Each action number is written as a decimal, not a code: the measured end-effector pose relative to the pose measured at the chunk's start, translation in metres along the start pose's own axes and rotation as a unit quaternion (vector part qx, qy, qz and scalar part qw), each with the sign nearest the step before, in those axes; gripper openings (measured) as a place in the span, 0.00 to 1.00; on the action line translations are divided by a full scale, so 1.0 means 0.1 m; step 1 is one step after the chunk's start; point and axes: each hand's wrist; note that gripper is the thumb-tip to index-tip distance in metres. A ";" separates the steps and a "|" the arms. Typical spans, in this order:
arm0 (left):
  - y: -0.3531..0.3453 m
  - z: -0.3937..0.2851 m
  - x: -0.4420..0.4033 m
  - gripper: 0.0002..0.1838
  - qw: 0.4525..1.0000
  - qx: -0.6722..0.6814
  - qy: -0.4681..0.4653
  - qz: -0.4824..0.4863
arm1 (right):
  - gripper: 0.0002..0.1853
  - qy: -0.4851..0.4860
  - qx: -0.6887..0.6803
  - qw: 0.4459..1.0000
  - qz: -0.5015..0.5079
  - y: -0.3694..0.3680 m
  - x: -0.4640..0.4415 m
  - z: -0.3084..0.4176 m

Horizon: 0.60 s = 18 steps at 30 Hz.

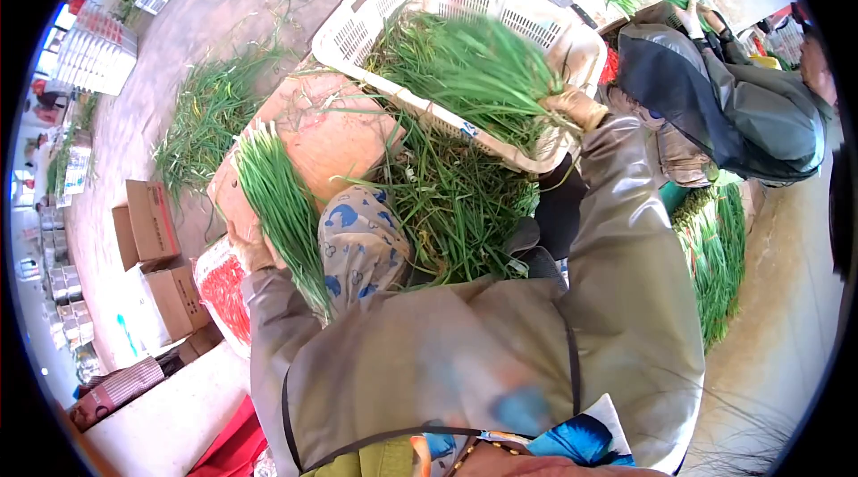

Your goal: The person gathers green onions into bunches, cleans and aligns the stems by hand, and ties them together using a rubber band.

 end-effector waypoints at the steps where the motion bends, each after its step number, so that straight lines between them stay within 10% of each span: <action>1: 0.15 -0.17 -0.01 0.35 0.998 0.064 0.019 -0.007 | 0.14 0.012 -0.047 0.999 0.022 0.07 0.10 0.08; 2: 0.32 -0.38 0.03 0.30 0.990 0.118 0.074 0.019 | 0.14 0.037 0.110 0.993 -0.018 0.11 0.19 0.15; 8: 0.80 -1.49 0.25 0.28 0.865 0.453 0.068 0.205 | 0.16 0.159 -0.095 0.983 0.002 -0.14 0.90 0.40; 12: 1.24 -2.70 0.40 0.31 0.861 0.367 -0.210 0.282 | 0.15 0.125 -0.081 0.987 0.068 -0.45 1.16 0.31; 16: 1.75 -3.81 0.47 0.48 0.742 0.228 -0.602 0.187 | 0.15 0.075 0.014 0.974 0.212 -1.04 1.70 0.52; 18: 1.81 -4.08 0.54 0.51 0.701 0.176 -0.654 0.221 | 0.24 0.123 0.122 0.930 0.323 -1.32 1.84 0.61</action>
Point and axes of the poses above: each hand's wrist, its own x-axis away from the middle knuckle, its own y-axis out of the back of the hand, z = x × y, and after that the axes turned 6 degrees about -z, right-handed
